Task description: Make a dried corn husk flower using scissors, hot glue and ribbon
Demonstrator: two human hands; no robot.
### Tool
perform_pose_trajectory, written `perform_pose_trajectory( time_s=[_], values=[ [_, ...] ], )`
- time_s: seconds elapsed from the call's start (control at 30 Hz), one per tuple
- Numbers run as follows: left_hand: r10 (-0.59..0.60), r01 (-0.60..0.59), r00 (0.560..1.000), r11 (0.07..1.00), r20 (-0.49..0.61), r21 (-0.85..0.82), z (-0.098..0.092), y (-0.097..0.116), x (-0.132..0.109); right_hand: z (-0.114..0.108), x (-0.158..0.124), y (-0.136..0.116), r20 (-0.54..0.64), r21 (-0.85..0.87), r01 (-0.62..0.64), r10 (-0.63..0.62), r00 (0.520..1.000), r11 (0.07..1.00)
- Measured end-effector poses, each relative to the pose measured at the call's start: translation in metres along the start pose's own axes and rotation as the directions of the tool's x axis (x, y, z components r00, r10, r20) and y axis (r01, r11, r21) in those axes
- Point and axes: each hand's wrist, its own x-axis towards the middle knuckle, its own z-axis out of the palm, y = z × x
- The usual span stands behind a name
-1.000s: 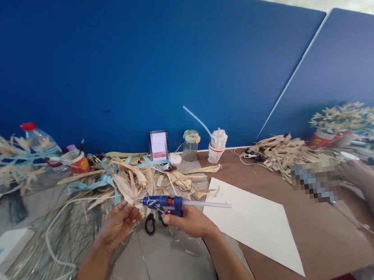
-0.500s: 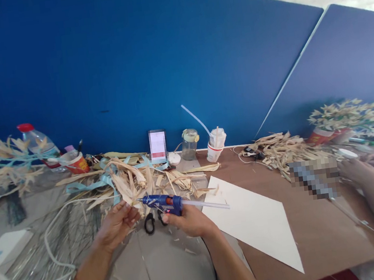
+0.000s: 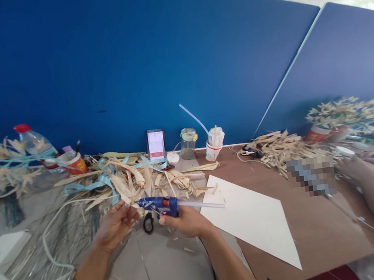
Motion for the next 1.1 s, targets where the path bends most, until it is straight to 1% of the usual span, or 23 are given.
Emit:
perform_pose_trajectory(
  time_s=[0.17,0.33,0.47,0.57,0.67,0.8,0.9,1.0,1.1],
  values=[
    [0.012,-0.012,1.000,1.000,-0.008,-0.006,0.001,0.000,-0.001,0.000,0.001,0.002,-0.019,0.023,0.026,-0.025,0.999,0.999],
    [-0.001,0.001,1.000,1.000,-0.017,-0.004,0.001,0.000,0.000,0.001,0.003,0.004,0.012,0.059,0.030,-0.031,0.999,0.998],
    [0.002,-0.002,1.000,1.000,-0.019,-0.020,-0.001,-0.002,0.001,0.001,0.004,0.005,0.008,0.107,0.041,-0.042,0.999,0.993],
    [0.001,-0.002,1.000,1.000,-0.007,-0.026,-0.003,-0.003,0.002,0.001,0.004,0.005,0.012,0.102,0.053,-0.054,0.998,0.993],
    [-0.001,0.001,1.000,0.999,-0.003,-0.035,-0.004,-0.003,0.002,0.001,0.004,0.006,0.009,0.093,0.047,-0.048,0.999,0.995],
    [-0.007,0.007,1.000,0.999,0.003,-0.046,-0.004,-0.003,0.002,-0.001,0.005,0.010,-0.014,0.134,0.040,-0.039,0.999,0.990],
    [-0.009,0.008,1.000,0.998,-0.011,-0.057,-0.003,-0.003,0.002,-0.001,0.005,0.010,0.004,0.146,0.057,-0.058,0.998,0.988],
    [-0.009,0.008,1.000,0.998,-0.020,-0.060,-0.003,-0.004,0.002,0.001,0.005,0.009,0.037,0.133,0.028,-0.033,0.999,0.991],
    [-0.009,0.008,1.000,0.998,-0.013,-0.065,-0.003,-0.003,0.001,0.002,0.006,0.008,0.033,0.143,0.033,-0.038,0.999,0.989]
  ],
)
